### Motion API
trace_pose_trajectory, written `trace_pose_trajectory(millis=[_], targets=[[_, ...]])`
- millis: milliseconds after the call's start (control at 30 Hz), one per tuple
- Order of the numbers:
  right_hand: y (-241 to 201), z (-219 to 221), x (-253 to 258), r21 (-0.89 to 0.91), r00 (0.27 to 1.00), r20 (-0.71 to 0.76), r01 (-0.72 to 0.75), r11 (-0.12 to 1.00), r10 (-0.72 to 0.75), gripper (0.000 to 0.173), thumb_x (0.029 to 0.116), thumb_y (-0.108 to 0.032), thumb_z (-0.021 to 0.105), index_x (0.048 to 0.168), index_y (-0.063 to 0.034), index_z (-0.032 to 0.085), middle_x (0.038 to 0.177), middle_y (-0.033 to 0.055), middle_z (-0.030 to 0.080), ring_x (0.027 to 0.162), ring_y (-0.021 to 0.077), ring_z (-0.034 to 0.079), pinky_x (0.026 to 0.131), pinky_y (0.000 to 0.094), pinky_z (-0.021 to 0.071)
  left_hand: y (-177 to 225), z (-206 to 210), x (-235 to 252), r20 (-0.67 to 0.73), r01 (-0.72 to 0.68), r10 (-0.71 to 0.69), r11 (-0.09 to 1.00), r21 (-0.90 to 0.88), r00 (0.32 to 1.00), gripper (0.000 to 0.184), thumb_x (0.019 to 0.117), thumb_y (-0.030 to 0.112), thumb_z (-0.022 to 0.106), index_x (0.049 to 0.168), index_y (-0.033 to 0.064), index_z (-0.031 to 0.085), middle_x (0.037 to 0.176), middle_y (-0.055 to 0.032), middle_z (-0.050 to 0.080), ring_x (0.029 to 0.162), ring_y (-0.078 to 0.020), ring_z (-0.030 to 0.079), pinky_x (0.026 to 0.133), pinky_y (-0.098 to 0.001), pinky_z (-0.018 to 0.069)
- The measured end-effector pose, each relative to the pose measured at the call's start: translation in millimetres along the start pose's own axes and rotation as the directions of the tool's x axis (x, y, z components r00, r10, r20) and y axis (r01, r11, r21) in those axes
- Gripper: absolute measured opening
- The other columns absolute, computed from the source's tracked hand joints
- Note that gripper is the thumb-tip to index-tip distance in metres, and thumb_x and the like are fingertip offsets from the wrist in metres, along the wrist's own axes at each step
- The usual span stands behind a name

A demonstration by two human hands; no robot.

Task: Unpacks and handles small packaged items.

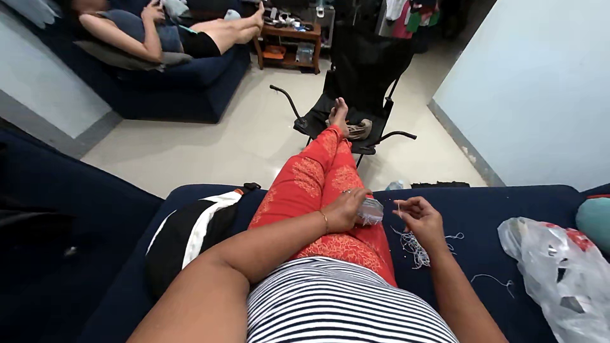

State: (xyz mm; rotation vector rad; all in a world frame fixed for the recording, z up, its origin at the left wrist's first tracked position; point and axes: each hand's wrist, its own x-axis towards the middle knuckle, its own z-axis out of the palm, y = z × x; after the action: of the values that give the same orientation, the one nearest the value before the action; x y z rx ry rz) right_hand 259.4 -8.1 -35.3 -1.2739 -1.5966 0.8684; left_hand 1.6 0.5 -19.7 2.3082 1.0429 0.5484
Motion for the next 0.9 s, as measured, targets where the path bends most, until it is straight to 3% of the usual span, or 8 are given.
trace_pose_trajectory(millis=[67,167,300,500,667,700,800,900], targets=[[-2,3,2,-0.059,0.998,0.048,0.037,0.998,-0.035,0.023,0.0817,-0.004,0.080,0.102,-0.0010,0.069,0.105,0.0074,0.076,0.074,0.0094,0.071,0.056,0.0252,0.0570,1,-2,0,-0.008,-0.003,0.003,1.000,0.003,1.000,0.065,0.0868,0.003,0.076,0.143,-0.0061,0.045,0.142,-0.0280,0.052,0.137,-0.0413,0.048,0.118,-0.0514,0.0369],[-12,8,1,-0.101,0.980,0.192,0.078,0.992,-0.057,0.032,0.0825,-0.011,0.083,0.110,0.0013,0.072,0.116,0.0127,0.072,0.102,0.0150,0.072,0.085,0.0313,0.0628,1,-3,-2,0.013,0.023,-0.023,0.999,0.023,1.000,0.056,0.0908,0.005,0.073,0.139,-0.0075,0.049,0.137,-0.0267,0.056,0.134,-0.0396,0.052,0.116,-0.0506,0.0400],[-18,17,5,-0.037,0.961,0.261,0.109,0.993,-0.095,0.042,0.0805,-0.015,0.084,0.116,0.0020,0.069,0.130,0.0149,0.066,0.117,0.0193,0.066,0.097,0.0355,0.0585,-4,4,1,-0.029,0.000,0.002,0.997,0.072,1.000,0.049,0.0893,0.009,0.077,0.130,-0.0069,0.055,0.130,-0.0255,0.059,0.129,-0.0385,0.055,0.112,-0.0502,0.0440],[-28,41,13,-0.013,0.935,0.313,0.177,0.984,-0.164,0.052,0.0766,-0.017,0.087,0.120,-0.0003,0.065,0.135,0.0154,0.059,0.123,0.0202,0.060,0.100,0.0372,0.0555,-2,3,0,-0.016,0.004,-0.003,0.995,0.102,1.000,0.048,0.0894,0.007,0.074,0.131,-0.0057,0.053,0.129,-0.0235,0.058,0.127,-0.0363,0.056,0.110,-0.0486,0.0458],[-26,54,15,-0.091,0.944,0.320,0.119,0.989,-0.084,0.054,0.0782,-0.015,0.086,0.124,-0.0011,0.059,0.121,0.0154,0.064,0.109,0.0219,0.065,0.095,0.0401,0.0561,0,3,-1,0.001,0.068,-0.069,0.994,0.086,0.998,0.051,0.0888,0.005,0.074,0.133,-0.0064,0.050,0.131,-0.0243,0.056,0.127,-0.0367,0.055,0.109,-0.0487,0.0464],[-25,56,14,-0.115,0.943,0.328,0.096,0.989,-0.054,0.054,0.0791,-0.015,0.085,0.124,-0.0010,0.058,0.120,0.0160,0.064,0.108,0.0228,0.065,0.094,0.0407,0.0558,1,3,-2,0.008,0.086,-0.087,0.993,0.085,0.996,0.059,0.0884,0.004,0.074,0.140,-0.0053,0.045,0.135,-0.0248,0.054,0.129,-0.0369,0.055,0.110,-0.0488,0.0458],[-21,62,12,-0.154,0.941,0.338,0.044,0.987,0.011,0.053,0.0796,-0.016,0.083,0.123,0.0013,0.058,0.118,0.0181,0.063,0.106,0.0249,0.065,0.094,0.0423,0.0548,5,1,-1,0.076,0.101,-0.106,0.993,0.062,0.991,0.101,0.0847,0.002,0.077,0.163,0.0042,0.013,0.147,-0.0281,0.046,0.138,-0.0404,0.048,0.115,-0.0522,0.0405],[-17,65,12,-0.150,0.941,0.337,0.041,0.988,0.013,0.060,0.0779,-0.020,0.085,0.126,0.0011,0.057,0.120,0.0169,0.063,0.110,0.0228,0.064,0.097,0.0412,0.0540,2,-1,-1,0.114,0.055,-0.061,0.997,0.054,0.992,0.109,0.0780,0.006,0.085,0.164,0.0090,0.018,0.137,-0.0259,0.051,0.126,-0.0403,0.055,0.106,-0.0534,0.0476]])
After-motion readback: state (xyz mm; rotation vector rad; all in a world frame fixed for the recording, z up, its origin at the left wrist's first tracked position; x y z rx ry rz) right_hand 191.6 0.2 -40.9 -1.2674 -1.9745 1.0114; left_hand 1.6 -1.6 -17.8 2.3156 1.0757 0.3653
